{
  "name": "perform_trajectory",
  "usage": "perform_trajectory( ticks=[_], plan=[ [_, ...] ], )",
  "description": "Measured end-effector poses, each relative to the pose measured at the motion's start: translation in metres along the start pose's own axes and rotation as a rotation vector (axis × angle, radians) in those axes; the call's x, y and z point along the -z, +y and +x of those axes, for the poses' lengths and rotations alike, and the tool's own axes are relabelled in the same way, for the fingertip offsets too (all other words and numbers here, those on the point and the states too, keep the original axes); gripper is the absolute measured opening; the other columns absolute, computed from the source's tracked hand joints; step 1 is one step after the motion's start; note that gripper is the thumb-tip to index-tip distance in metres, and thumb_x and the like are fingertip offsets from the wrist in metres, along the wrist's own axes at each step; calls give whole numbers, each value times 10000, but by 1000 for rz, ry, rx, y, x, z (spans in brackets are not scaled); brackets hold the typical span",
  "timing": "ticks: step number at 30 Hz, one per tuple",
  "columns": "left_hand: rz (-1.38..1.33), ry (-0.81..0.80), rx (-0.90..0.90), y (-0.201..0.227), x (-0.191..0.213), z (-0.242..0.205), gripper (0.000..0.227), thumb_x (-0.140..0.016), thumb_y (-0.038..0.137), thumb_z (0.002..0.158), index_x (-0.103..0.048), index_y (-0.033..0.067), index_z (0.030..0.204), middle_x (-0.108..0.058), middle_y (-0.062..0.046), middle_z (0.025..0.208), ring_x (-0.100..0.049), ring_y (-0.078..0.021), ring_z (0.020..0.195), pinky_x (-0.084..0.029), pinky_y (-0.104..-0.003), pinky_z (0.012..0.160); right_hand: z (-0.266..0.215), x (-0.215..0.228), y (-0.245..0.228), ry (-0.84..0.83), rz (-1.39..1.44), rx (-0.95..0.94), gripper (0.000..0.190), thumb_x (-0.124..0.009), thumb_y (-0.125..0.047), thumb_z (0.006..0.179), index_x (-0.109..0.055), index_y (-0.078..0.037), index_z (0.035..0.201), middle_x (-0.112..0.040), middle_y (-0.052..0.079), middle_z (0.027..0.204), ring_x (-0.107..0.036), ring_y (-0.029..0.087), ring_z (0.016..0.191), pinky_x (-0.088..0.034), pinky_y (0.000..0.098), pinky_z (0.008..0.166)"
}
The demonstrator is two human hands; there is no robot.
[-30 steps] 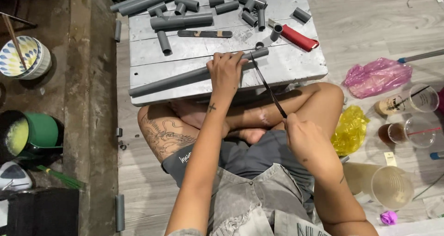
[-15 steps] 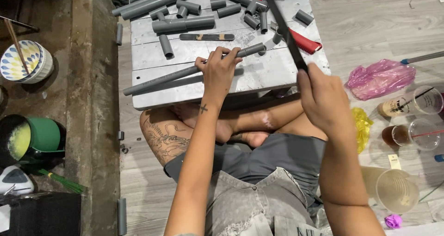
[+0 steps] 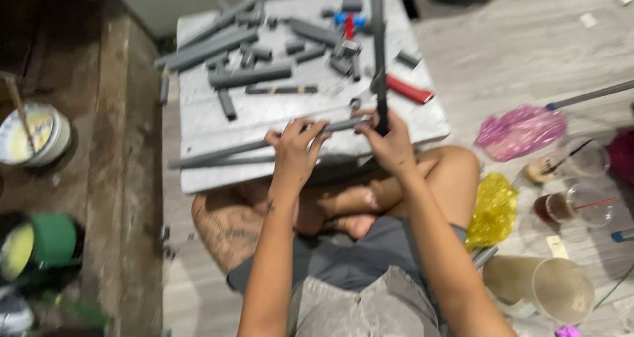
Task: Deburring the edges of PVC pipe segments and fittings using a hand tool
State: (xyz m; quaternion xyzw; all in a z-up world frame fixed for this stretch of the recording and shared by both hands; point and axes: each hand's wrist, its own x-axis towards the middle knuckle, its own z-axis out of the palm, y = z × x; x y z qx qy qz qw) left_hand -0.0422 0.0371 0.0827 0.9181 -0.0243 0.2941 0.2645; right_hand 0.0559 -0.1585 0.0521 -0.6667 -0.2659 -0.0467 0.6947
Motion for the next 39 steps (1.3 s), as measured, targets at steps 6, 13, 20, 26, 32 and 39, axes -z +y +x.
perform_trajectory(
  ticks=[6, 13, 20, 26, 32, 39],
  plan=[
    [-17, 23, 41, 4, -4, -3, 202, -699, 407, 982, -732, 290, 1143, -655, 63, 955, -653, -150, 885, -315, -445, 903, -3, 3, 5, -18, 180, -93, 339, -751, 59, 904, -434, -58, 874, -736, 231, 1102, -760, 214, 867, -613, 339, 821],
    [-75, 24, 65, 6, -4, 1, 194, -730, 393, 953, -737, 323, 1134, -644, 84, 927, -652, -137, 893, -305, -437, 922, -3, -1, 13, 10, 301, -134, 365, -777, 54, 885, -430, -61, 877, -719, 239, 1065, -746, 216, 841, -626, 340, 821],
    [-116, 55, 54, 7, -1, -5, 193, -748, 366, 945, -742, 324, 1133, -640, 84, 927, -648, -129, 894, -298, -415, 906, -13, 0, 21, 11, 387, -217, 338, -737, 40, 923, -412, -51, 906, -694, 256, 1068, -740, 257, 891, -631, 401, 863],
    [-190, 139, -1, 19, 9, -3, 196, -787, 294, 928, -754, 282, 1121, -646, 75, 923, -626, -131, 854, -283, -380, 867, -16, -1, 21, 13, 553, -274, 336, -708, 4, 943, -385, -88, 935, -663, 227, 1123, -728, 249, 941, -644, 435, 895],
    [-225, 153, -35, 20, 14, -5, 219, -806, 278, 911, -758, 282, 1125, -653, 88, 942, -618, -129, 874, -277, -375, 874, -21, 0, 16, 6, 677, -334, 349, -698, -7, 946, -368, -119, 928, -659, 205, 1129, -726, 241, 960, -658, 406, 878],
    [-87, 69, 5, 11, 4, -5, 202, -728, 346, 969, -734, 290, 1163, -645, 62, 964, -632, -174, 947, -289, -424, 910, -19, 3, -36, -17, 93, -197, 327, -720, 5, 977, -408, -64, 908, -699, 216, 1187, -738, 223, 976, -633, 368, 830]
  ],
)
